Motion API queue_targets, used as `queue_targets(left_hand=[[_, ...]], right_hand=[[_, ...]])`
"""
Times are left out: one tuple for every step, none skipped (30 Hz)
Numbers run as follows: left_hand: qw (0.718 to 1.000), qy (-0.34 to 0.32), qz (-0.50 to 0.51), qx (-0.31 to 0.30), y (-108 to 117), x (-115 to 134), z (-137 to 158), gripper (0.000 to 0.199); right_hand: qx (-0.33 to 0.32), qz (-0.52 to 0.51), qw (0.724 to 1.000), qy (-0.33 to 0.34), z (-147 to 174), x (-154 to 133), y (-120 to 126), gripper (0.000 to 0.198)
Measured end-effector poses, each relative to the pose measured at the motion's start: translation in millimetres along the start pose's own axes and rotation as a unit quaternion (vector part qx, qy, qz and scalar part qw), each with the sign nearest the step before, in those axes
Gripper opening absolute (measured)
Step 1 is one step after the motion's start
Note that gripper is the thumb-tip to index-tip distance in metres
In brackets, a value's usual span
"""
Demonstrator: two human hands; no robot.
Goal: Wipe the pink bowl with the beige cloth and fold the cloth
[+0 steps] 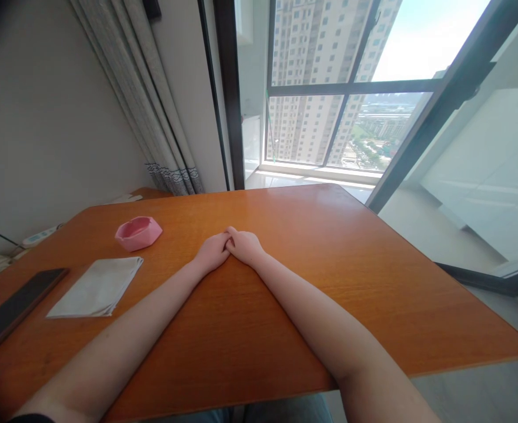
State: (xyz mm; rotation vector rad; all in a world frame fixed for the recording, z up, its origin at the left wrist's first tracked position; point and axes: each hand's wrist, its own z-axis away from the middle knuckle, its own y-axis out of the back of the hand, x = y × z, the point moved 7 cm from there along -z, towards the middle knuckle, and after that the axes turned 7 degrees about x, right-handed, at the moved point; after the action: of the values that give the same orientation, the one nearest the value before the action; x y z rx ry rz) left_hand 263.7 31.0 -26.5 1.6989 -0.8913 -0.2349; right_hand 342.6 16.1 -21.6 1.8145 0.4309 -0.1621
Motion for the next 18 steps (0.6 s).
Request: queue_targets(left_hand=[[1.0,-0.009,0.009,-0.003,1.0,0.5,1.1,0.021],[1.0,-0.016,0.018,-0.005,1.8,1.0,2.0,0.02],[0.999,-0.021,0.025,-0.005,2.4,1.2,2.7,0.018],[0.999,-0.021,0.029,-0.005,2.8,0.9,3.1,0.018],[0.999,-0.018,0.03,-0.004,2.9,0.1,3.2,0.017],[0.999,-0.015,0.03,-0.004,2.7,-0.6,3.2,0.017],[0.999,-0.012,0.031,-0.003,2.4,-1.3,3.0,0.018],[0.999,-0.009,0.032,-0.004,1.9,-1.8,2.8,0.018],[0.999,-0.008,0.033,-0.005,1.4,-2.2,2.6,0.018],[0.999,-0.008,0.033,-0.005,1.1,-2.3,2.4,0.018],[0.999,-0.01,0.034,-0.005,0.9,-2.1,2.3,0.018],[0.999,-0.013,0.034,-0.003,1.0,-1.8,2.3,0.018],[0.999,-0.016,0.034,-0.002,1.1,-1.4,2.2,0.018],[0.999,-0.019,0.035,0.0,1.2,-1.0,2.2,0.018],[0.999,-0.021,0.035,0.0,1.2,-0.6,2.2,0.018],[0.999,-0.022,0.035,0.0,1.1,-0.2,2.2,0.017],[0.999,-0.022,0.033,-0.001,1.0,0.0,2.2,0.017],[0.999,-0.022,0.031,-0.001,0.8,0.1,2.2,0.017]], right_hand=[[-0.002,-0.004,1.0,0.002,-0.1,0.3,-0.3,0.032],[-0.003,-0.006,1.0,0.003,0.3,1.0,-0.4,0.03],[-0.005,-0.005,1.0,0.002,1.0,1.9,-0.5,0.028],[-0.006,-0.002,1.0,0.001,1.6,2.9,-0.6,0.025],[-0.007,0.003,1.0,0.0,2.1,3.7,-0.8,0.024],[-0.008,0.007,1.0,0.001,2.3,3.9,-1.0,0.023],[-0.008,0.01,1.0,0.004,2.3,3.7,-1.2,0.022],[-0.008,0.011,1.0,0.007,2.1,3.3,-1.3,0.022],[-0.007,0.012,1.0,0.011,1.8,2.8,-1.3,0.022],[-0.005,0.013,1.0,0.014,1.5,2.3,-1.2,0.022],[-0.003,0.015,1.0,0.016,1.4,2.1,-1.1,0.021],[-0.001,0.016,1.0,0.018,1.4,2.1,-0.9,0.021],[0.001,0.018,1.0,0.018,1.4,2.1,-0.7,0.021],[0.002,0.02,1.0,0.019,1.5,2.2,-0.5,0.02],[0.002,0.021,1.0,0.019,1.7,2.2,-0.3,0.02],[0.001,0.023,1.0,0.018,1.8,2.3,-0.2,0.02],[-0.002,0.025,1.0,0.016,1.9,2.3,-0.3,0.02],[-0.006,0.027,1.0,0.013,2.0,2.5,-0.4,0.021]])
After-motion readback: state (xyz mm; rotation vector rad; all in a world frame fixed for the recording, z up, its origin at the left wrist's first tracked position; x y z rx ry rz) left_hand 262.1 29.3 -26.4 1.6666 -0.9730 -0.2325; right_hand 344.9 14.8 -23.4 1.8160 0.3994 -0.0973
